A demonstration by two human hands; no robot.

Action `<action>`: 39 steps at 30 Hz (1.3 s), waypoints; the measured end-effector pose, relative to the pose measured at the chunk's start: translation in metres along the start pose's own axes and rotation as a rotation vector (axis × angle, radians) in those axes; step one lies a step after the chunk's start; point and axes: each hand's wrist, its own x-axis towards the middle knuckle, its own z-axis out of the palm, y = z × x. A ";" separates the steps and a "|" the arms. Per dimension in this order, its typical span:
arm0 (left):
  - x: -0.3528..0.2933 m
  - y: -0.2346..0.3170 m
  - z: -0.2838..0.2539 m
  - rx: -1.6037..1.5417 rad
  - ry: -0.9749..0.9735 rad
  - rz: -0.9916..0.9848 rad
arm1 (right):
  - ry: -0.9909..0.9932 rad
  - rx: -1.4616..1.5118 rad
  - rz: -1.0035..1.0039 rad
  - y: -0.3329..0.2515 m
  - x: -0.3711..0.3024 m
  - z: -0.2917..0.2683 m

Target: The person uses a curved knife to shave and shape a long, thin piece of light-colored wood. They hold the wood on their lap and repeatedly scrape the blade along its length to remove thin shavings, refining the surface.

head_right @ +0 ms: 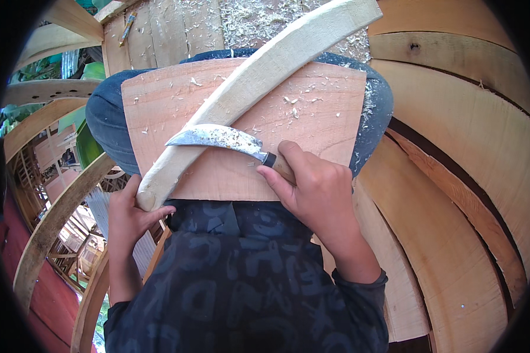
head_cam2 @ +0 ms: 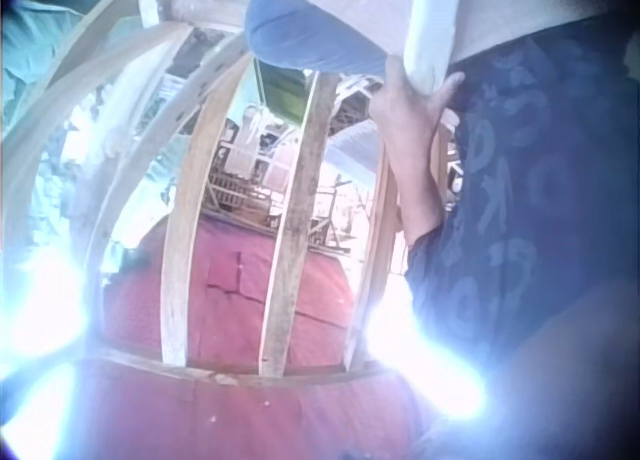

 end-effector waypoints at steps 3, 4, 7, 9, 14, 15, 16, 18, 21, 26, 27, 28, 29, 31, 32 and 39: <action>-0.002 -0.009 0.001 0.048 -0.080 0.003 | 0.049 0.027 0.070 0.003 0.000 0.001; -0.002 -0.007 0.000 0.012 -0.103 0.009 | 0.080 0.033 0.112 0.001 0.000 0.000; 0.005 0.003 -0.005 -0.068 -0.189 0.002 | 0.060 0.075 0.075 -0.004 0.003 -0.003; 0.007 0.008 -0.002 -0.102 -0.171 0.010 | 0.059 0.093 0.018 -0.004 0.003 -0.001; 0.001 0.003 0.007 -0.067 -0.100 0.103 | 0.183 0.000 0.135 0.017 0.015 -0.004; 0.004 0.002 0.007 -0.046 -0.099 0.133 | 0.238 0.085 0.292 0.021 0.017 -0.007; 0.006 0.001 0.006 -0.025 -0.096 0.162 | 0.203 0.058 0.284 0.017 0.016 -0.009; 0.007 0.000 0.005 -0.020 -0.132 0.130 | 0.133 0.006 0.267 0.003 0.011 -0.014; 0.006 0.001 0.004 -0.005 -0.136 0.130 | 0.078 -0.016 0.051 -0.003 0.002 -0.002; 0.006 0.001 0.005 -0.009 -0.142 0.117 | 0.072 -0.011 0.138 0.003 0.006 0.005; 0.009 -0.001 0.005 -0.020 -0.169 0.114 | 0.070 0.019 0.136 -0.003 0.001 0.010; 0.012 -0.002 0.004 -0.031 -0.196 0.111 | 0.056 0.016 0.090 -0.008 -0.002 0.013; 0.014 -0.003 0.003 -0.027 -0.184 0.137 | 0.042 0.010 0.044 -0.014 -0.005 0.014; 0.007 -0.003 0.006 -0.032 -0.143 0.152 | 0.067 -0.060 -0.021 -0.007 0.000 0.011; 0.005 -0.002 0.006 -0.034 -0.149 0.134 | 0.072 -0.069 0.032 0.000 0.005 0.007; 0.015 -0.012 0.003 -0.071 -0.203 0.138 | 0.079 -0.072 -0.073 -0.006 0.005 0.013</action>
